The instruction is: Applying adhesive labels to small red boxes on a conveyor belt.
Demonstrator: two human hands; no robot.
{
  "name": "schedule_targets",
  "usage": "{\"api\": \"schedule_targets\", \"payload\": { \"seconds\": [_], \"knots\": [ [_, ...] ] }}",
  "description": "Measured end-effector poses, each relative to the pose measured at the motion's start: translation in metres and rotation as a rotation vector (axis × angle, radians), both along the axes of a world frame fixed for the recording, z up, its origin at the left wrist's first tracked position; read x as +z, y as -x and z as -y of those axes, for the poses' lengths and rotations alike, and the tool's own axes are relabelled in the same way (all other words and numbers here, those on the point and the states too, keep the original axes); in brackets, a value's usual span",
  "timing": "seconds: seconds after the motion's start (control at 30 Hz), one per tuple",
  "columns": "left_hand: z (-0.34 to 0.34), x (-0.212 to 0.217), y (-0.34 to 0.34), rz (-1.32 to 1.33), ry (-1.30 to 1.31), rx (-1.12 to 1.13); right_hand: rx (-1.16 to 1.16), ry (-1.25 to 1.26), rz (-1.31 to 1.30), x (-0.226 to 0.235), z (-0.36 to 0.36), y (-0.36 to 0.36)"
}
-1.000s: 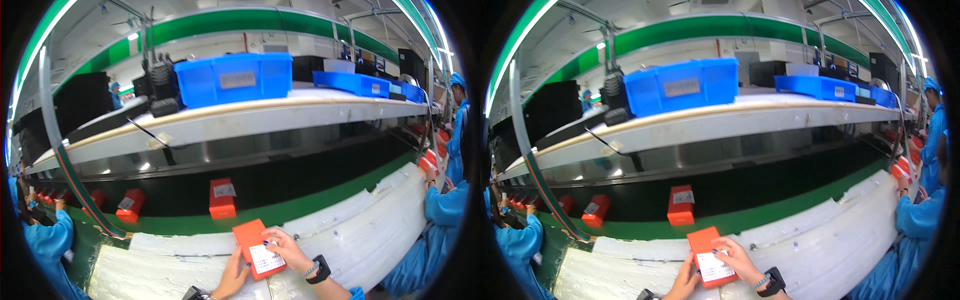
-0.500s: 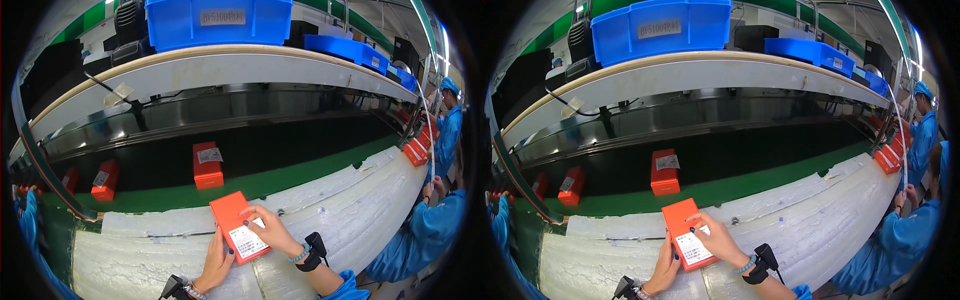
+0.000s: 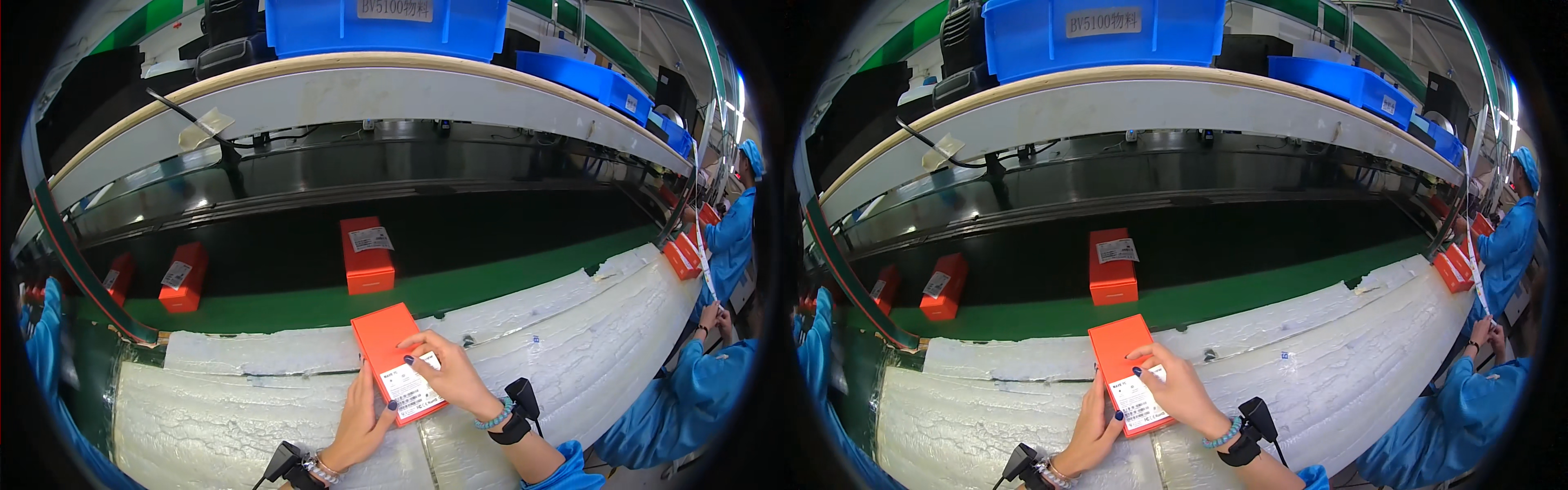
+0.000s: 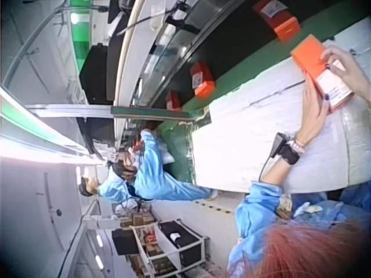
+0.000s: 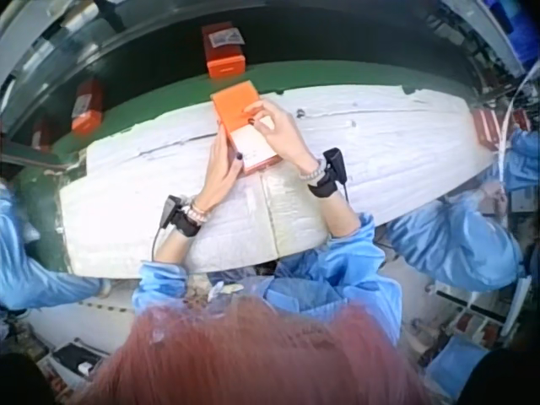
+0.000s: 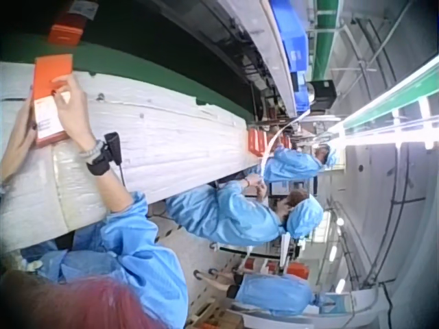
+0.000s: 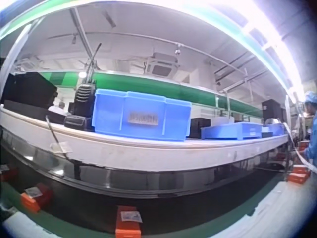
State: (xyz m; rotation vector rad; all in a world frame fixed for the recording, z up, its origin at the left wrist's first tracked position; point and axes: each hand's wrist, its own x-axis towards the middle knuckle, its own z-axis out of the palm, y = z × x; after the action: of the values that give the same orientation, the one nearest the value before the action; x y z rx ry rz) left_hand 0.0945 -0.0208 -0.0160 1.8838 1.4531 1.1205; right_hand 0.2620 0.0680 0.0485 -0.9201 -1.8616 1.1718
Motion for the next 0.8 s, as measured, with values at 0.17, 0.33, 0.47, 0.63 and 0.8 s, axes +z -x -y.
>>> {"api": "schedule_targets", "payload": {
  "seconds": [0.17,0.33,0.47,0.63,0.8],
  "knots": [
    [0.001,0.002,-0.001,-0.027,-0.005,0.003,-0.005,-0.003,-0.012,-0.003,-0.002,0.0],
    [0.0,0.002,-0.001,-0.027,0.001,0.002,-0.004,0.025,0.042,0.0,-0.002,0.0],
    [-0.002,-0.001,0.0,-0.034,-0.012,0.003,-0.018,0.014,0.067,-0.001,-0.002,0.002],
    [-0.002,-0.001,0.0,-0.024,-0.031,-0.016,-0.052,-0.082,0.108,-0.007,0.003,0.004],
    [0.002,-0.003,0.003,-0.07,-0.063,0.016,-0.055,-0.208,0.137,-0.013,0.012,0.009]
  ]
}}
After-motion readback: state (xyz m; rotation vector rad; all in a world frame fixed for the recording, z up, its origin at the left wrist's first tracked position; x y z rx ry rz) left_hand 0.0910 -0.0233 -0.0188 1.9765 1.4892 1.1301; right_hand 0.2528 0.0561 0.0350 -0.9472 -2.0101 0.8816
